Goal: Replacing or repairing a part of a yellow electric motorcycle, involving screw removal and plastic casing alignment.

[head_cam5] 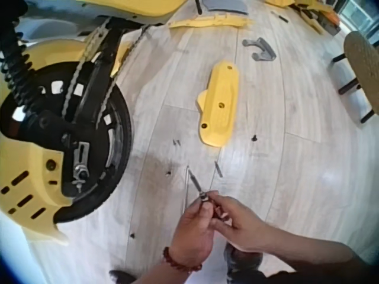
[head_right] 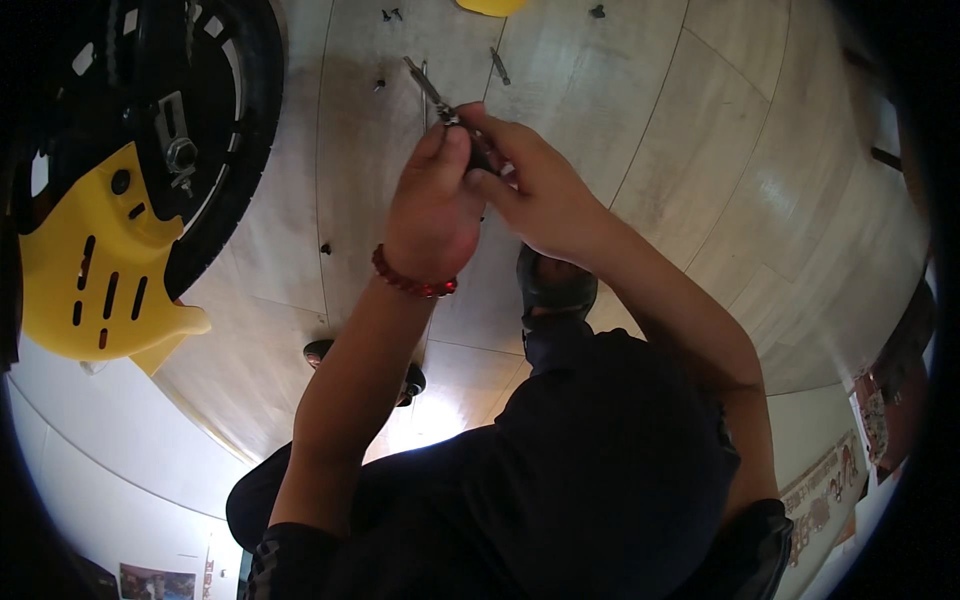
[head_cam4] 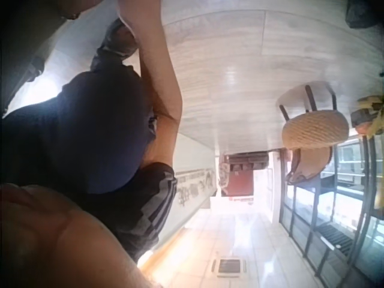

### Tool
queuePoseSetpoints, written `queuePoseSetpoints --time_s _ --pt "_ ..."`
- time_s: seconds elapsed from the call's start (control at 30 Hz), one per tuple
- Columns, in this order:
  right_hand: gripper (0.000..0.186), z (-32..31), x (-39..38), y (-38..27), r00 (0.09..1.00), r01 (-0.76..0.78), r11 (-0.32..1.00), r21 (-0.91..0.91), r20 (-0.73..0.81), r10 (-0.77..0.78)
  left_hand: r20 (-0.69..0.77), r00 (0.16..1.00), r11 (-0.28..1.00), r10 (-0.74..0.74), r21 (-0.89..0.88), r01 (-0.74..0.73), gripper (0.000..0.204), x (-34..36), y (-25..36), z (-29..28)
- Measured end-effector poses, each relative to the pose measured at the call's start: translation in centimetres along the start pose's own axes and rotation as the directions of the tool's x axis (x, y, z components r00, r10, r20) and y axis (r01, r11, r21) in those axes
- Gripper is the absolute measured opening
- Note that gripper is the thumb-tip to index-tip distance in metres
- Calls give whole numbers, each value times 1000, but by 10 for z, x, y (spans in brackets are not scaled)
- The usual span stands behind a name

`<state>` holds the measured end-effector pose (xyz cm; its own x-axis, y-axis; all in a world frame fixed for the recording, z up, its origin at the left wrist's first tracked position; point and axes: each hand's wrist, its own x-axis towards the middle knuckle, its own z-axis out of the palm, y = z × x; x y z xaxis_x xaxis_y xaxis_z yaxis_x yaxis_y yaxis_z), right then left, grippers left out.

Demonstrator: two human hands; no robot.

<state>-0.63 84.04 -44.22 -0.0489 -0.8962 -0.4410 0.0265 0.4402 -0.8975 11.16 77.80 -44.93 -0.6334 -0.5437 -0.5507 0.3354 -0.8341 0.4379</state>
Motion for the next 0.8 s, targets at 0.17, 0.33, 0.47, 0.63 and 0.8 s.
queuePoseSetpoints --time_s 0.17,0.33,0.47,0.63,0.8 --pt "34 -7 -3 14 988 60 971 -229 -124 -90 -121 991 921 49 390 2 29 4 4 7" --pt "28 -16 -8 4 984 -177 972 -153 -53 171 -133 991 956 23 293 17 30 15 13 -21" --pt "26 -21 -11 0 975 -221 966 -137 -60 214 -74 996 993 44 109 -36 28 21 14 -31" --pt "24 -28 -14 -12 979 -192 972 -135 -94 180 -42 990 989 -131 58 134 25 24 3 -23" --pt "23 -34 -18 -10 973 -198 976 -87 -140 185 -118 990 990 -75 -126 60 19 29 -5 -24"
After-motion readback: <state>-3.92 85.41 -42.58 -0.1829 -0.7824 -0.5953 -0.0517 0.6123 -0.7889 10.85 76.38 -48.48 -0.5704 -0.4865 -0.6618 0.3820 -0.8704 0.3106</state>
